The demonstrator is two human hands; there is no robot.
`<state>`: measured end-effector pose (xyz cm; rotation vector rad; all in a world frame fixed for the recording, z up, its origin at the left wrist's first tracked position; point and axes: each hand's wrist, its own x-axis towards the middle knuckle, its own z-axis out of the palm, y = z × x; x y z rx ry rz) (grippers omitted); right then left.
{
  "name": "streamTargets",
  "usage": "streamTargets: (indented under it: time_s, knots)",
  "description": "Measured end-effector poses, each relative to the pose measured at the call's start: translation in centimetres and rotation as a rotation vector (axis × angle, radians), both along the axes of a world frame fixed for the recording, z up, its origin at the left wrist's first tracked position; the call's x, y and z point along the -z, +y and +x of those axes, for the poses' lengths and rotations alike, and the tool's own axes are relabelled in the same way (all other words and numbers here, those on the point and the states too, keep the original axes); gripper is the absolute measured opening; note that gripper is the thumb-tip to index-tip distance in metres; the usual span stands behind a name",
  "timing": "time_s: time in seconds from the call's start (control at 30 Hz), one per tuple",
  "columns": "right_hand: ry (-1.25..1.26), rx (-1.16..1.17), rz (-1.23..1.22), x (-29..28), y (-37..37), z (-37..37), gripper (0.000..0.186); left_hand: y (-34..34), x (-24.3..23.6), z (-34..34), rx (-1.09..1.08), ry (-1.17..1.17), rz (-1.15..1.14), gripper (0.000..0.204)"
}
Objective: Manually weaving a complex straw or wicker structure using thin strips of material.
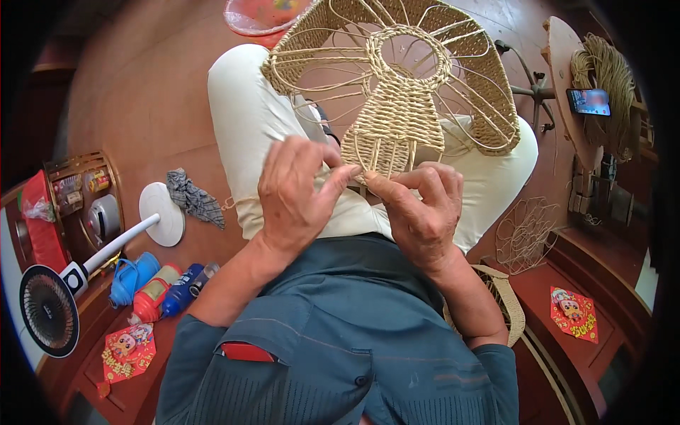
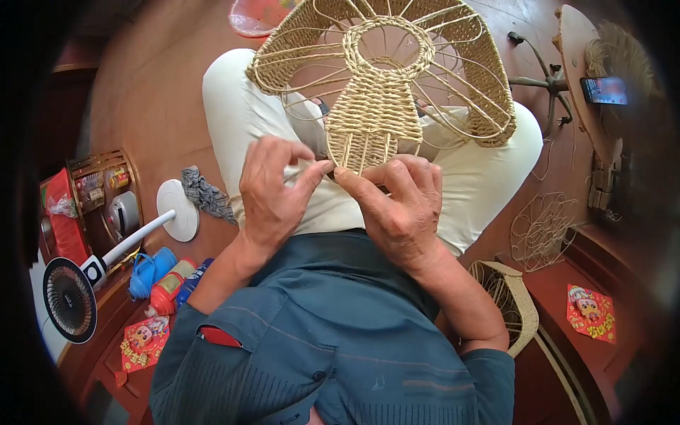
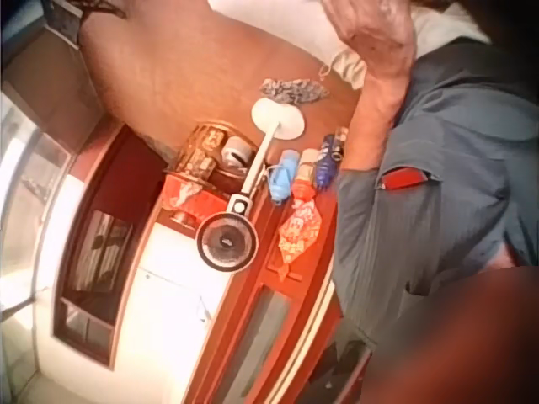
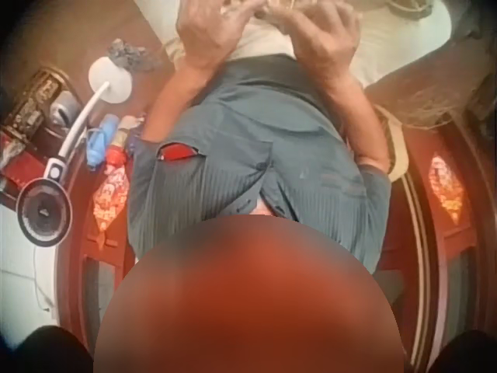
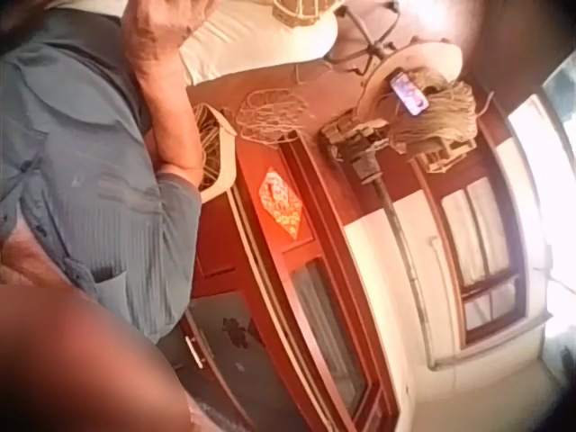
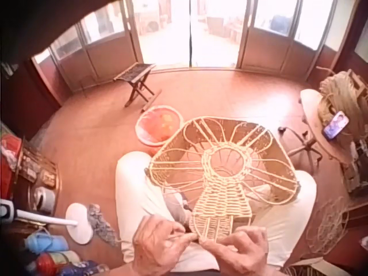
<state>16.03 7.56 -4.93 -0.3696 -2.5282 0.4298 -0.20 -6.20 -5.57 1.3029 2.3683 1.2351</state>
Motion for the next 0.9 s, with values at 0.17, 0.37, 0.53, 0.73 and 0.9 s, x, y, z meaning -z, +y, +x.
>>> streamTargets:
  time_s: [0.17,0.37,0.53,0.73,0.9]
  knots:
    - [-0.010,0.004,0.028,0.3,-0.1,0.1,0.043,-0.8,-0.3,1.3,-0.039,-0.927,-0.092,0.020]
    - [-0.008,0.019,0.000,0.2,-0.2,0.1,0.042,0.6,1.0,-0.1,0.044,-1.285,0.133,0.025]
    - [0.023,0.013,0.005,0.3,-0.2,-0.2,0.037,2.1,0.9,-0.5,-0.001,-1.596,0.149,0.030]
    - [0.037,0.031,-0.063,0.4,-0.1,-0.4,0.022,2.7,-0.4,-0.9,0.080,-1.194,-0.095,0.032]
    - [0.061,0.045,-0.111,0.3,0.0,-0.7,0.022,1.0,-1.7,0.9,0.045,0.175,0.087,0.015]
